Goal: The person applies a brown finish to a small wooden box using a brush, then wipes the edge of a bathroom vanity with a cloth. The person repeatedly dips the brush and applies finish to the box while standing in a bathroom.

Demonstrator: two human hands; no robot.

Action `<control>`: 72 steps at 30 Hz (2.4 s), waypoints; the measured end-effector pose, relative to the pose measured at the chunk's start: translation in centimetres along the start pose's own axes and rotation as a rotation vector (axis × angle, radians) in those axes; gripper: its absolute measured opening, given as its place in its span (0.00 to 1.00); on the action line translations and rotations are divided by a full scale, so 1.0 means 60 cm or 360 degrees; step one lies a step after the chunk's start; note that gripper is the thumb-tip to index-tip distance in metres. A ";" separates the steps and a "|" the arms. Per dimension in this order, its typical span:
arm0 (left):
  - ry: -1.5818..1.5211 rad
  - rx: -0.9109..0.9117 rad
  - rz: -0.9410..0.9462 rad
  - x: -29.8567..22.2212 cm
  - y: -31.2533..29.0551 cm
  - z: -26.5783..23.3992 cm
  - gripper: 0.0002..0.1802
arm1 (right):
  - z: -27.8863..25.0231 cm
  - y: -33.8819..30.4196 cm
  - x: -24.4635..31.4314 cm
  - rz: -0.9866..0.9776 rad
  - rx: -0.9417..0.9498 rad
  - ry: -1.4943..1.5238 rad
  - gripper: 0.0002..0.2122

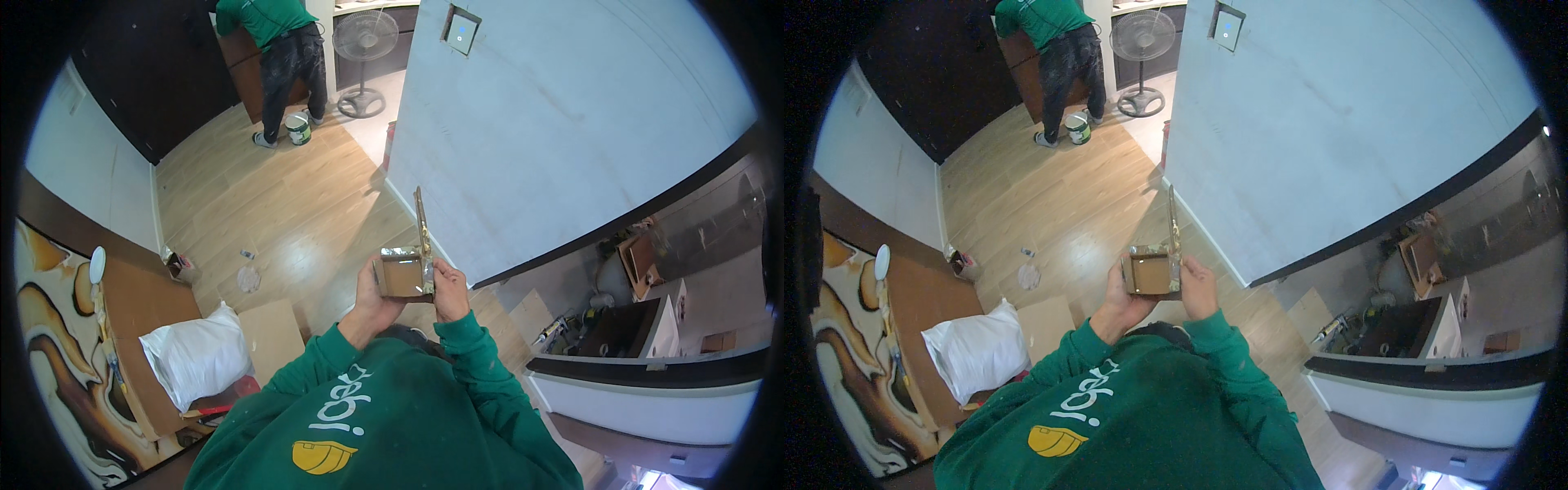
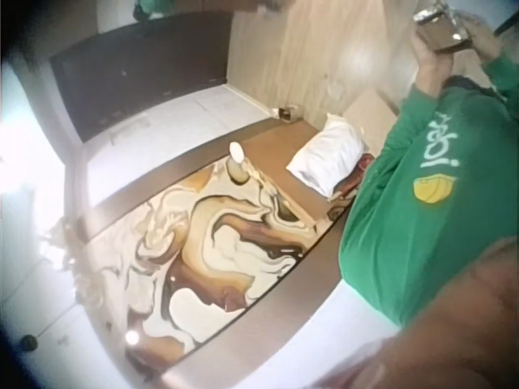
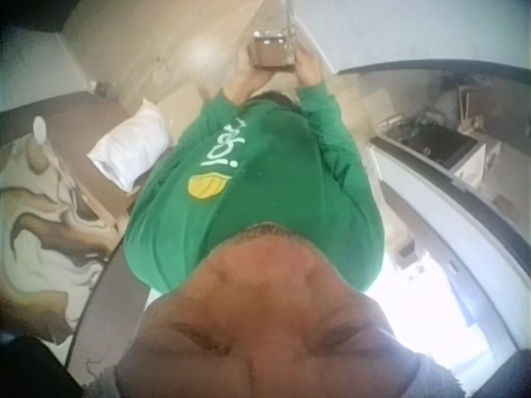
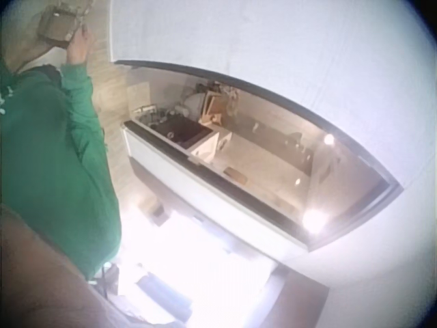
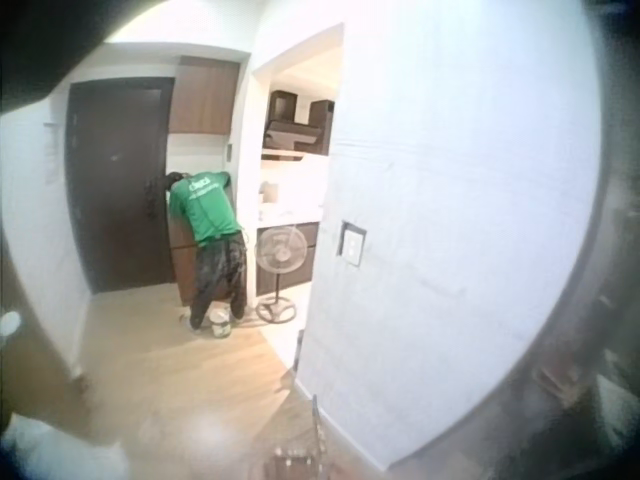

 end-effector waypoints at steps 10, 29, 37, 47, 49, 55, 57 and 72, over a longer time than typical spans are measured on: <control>0.0007 0.0139 0.0031 -0.002 -0.001 0.001 0.28 | -0.024 -0.045 0.032 0.0352 -0.0062 0.0221 0.12; -0.0112 0.0134 0.0029 0.012 -0.008 0.025 0.26 | -0.029 -0.103 -0.001 0.0891 0.0480 0.1075 0.12; -0.0091 0.0315 -0.0046 0.025 -0.008 0.049 0.35 | -0.010 -0.116 -0.004 0.0945 0.0658 0.1270 0.15; -0.0085 0.0182 -0.0055 0.036 0.008 0.022 0.35 | -0.029 -0.109 -0.023 0.0288 -0.0032 0.0155 0.13; -0.0067 0.0156 -0.0015 0.035 0.011 0.019 0.34 | -0.030 -0.111 -0.023 0.0132 -0.0132 -0.0084 0.13; -0.0062 0.0120 0.0043 0.032 0.010 0.023 0.28 | -0.021 -0.117 0.006 -0.0233 -0.0198 -0.0711 0.15; -0.0070 0.0094 0.0035 0.031 0.009 0.025 0.28 | -0.018 -0.121 0.016 -0.0255 -0.0220 -0.0789 0.16; -0.0071 0.0127 0.0108 0.011 0.023 0.037 0.33 | -0.020 -0.138 0.044 -0.0703 -0.0584 -0.0907 0.17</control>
Point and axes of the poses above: each hand's wrist, its own y-axis towards the middle knuckle, its own z-axis out of the palm, x = y × z, the point moved 5 cm from there along y, towards the middle knuckle
